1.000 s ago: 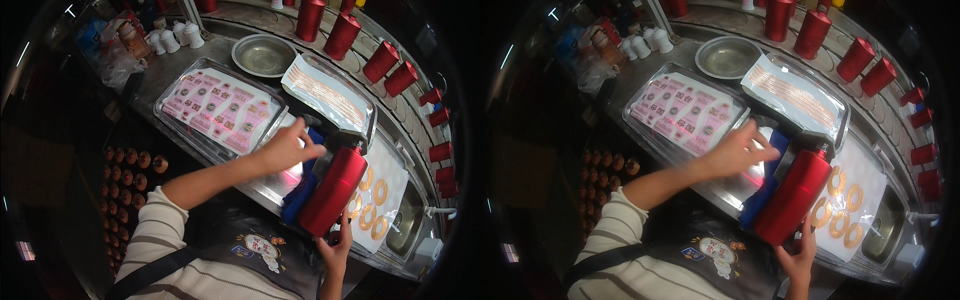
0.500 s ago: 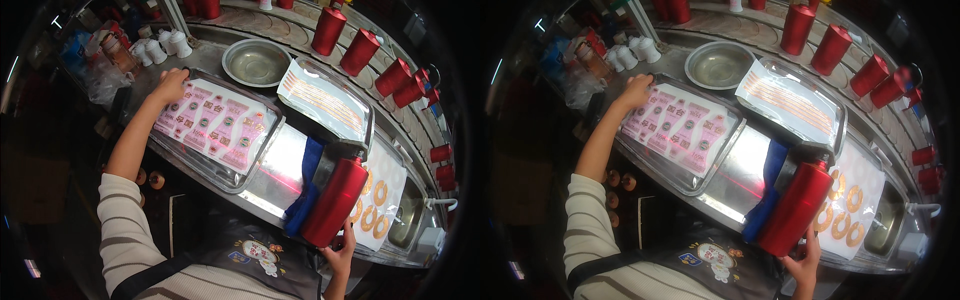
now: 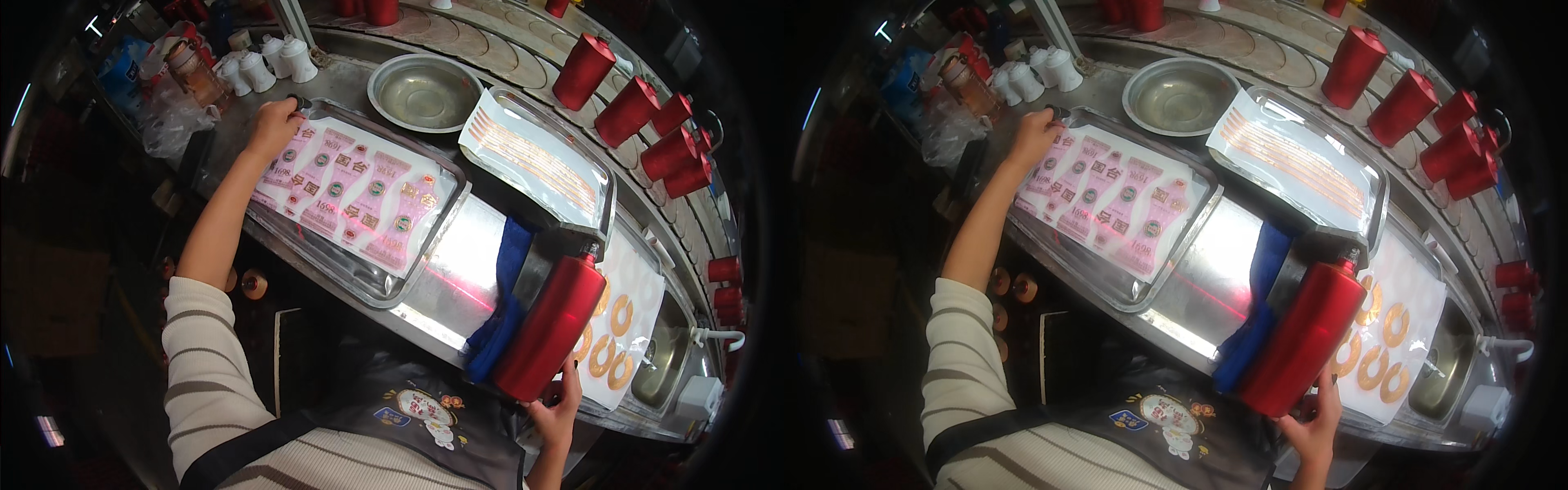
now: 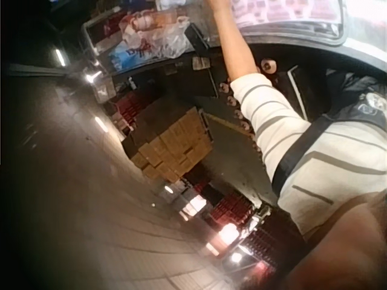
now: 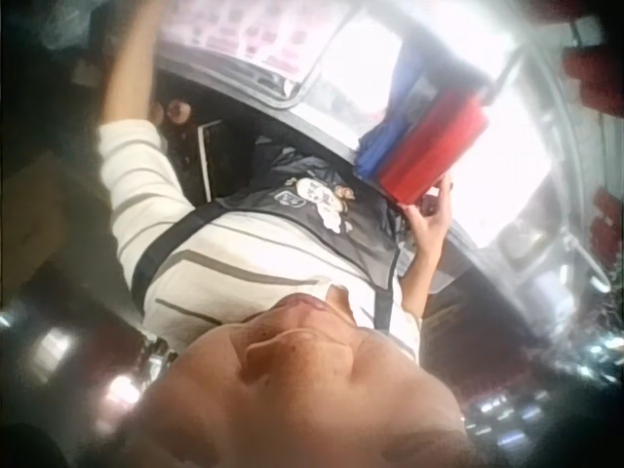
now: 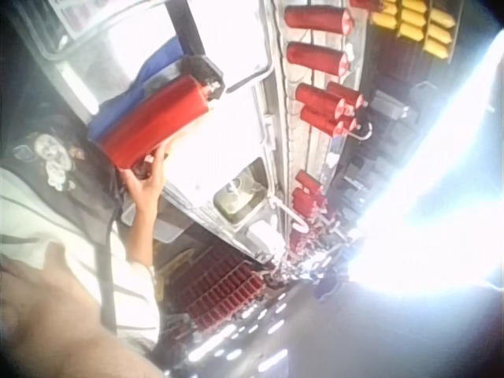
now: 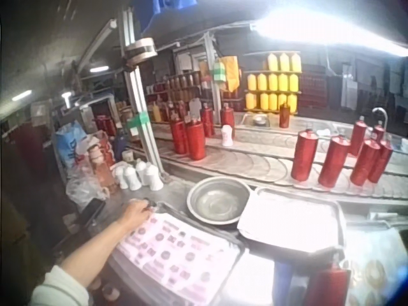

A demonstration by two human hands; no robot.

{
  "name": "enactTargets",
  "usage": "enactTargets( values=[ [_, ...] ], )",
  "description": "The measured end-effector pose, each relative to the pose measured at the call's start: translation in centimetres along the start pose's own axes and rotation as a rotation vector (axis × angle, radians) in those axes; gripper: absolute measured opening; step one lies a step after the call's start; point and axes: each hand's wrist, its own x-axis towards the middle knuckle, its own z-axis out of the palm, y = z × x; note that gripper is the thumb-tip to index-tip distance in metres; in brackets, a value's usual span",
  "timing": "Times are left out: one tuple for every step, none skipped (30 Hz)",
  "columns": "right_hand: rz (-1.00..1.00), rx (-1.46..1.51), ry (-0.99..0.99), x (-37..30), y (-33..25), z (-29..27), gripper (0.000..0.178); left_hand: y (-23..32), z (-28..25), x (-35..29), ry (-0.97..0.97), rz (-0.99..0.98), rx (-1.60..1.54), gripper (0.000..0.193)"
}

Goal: The person applies gold circular labels to the neck and body of red cylindrical bottles. They peel each label from a backing sheet, position it on the bottle, and smooth it down with their fingers. The person handles multiple bottles in sequence, repeating the labeling process for each one.

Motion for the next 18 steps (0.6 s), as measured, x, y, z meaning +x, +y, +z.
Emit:
enactTargets(
  values=[
    [0.004,0.010,0.006,0.0,-0.1,0.0,0.108,0.9,-0.5,-0.3,0.016,-0.020,-0.003,0.017],
    [0.009,0.020,0.012,-0.1,-0.1,0.1,0.108,1.7,-1.0,-0.6,0.031,-0.040,-0.005,0.018],
    [-0.009,0.014,0.006,0.1,-0.3,0.0,0.108,2.0,-1.9,-1.0,0.028,-0.047,0.002,0.016],
    [-0.025,0.009,0.002,0.3,-0.4,0.0,0.108,2.1,-3.0,-1.4,0.023,-0.052,0.009,0.015],
    [-0.041,0.004,-0.002,0.3,-0.4,0.1,0.108,2.3,-4.0,-1.8,0.019,-0.057,0.016,0.014],
    [-0.053,0.016,0.000,0.2,-0.2,0.1,0.108,3.2,-5.1,-2.5,0.047,-0.078,-0.023,0.013],
    [-0.056,0.027,0.005,0.1,0.1,0.2,0.107,4.3,-6.1,-2.9,0.068,-0.096,-0.065,0.012],
    [-0.058,0.039,0.009,-0.1,0.2,0.2,0.107,5.4,-7.2,-3.3,0.088,-0.115,-0.106,0.011],
    [-0.063,0.046,0.025,-0.1,-0.5,0.4,0.106,6.6,-8.8,-3.8,0.113,-0.029,0.015,0.009],
    [-0.062,0.050,0.059,-0.1,-1.4,0.7,0.106,7.9,-9.4,-4.1,0.140,-0.021,-0.022,0.009],
    [-0.059,0.054,0.094,-0.1,-2.1,0.9,0.105,9.3,-10.0,-4.5,0.165,-0.012,-0.059,0.009],
    [-0.080,0.037,0.122,-0.3,-2.0,1.3,0.104,10.8,-10.3,-5.2,0.195,0.001,-0.106,0.009],
    [-0.085,0.017,0.153,-0.5,-1.7,1.4,0.102,12.3,-10.6,-5.7,0.199,0.039,-0.109,0.008],
    [-0.087,-0.004,0.185,-0.6,-1.3,1.6,0.101,13.9,-11.1,-6.4,0.201,0.079,-0.114,0.007],
    [-0.150,-0.037,0.175,-0.4,-0.7,1.9,0.100,16.0,-11.5,-7.5,0.178,0.107,-0.096,0.008],
    [-0.199,-0.079,0.169,-0.2,-0.4,1.8,0.098,18.3,-11.9,-8.1,0.150,0.141,-0.089,0.011],
    [-0.204,-0.111,0.132,-0.2,-0.5,1.5,0.097,20.9,-12.2,-8.6,0.118,0.182,-0.104,0.014],
    [-0.212,-0.138,0.098,-0.1,-0.7,1.4,0.097,23.3,-12.2,-9.0,0.092,0.229,-0.115,0.017]
  ],
)
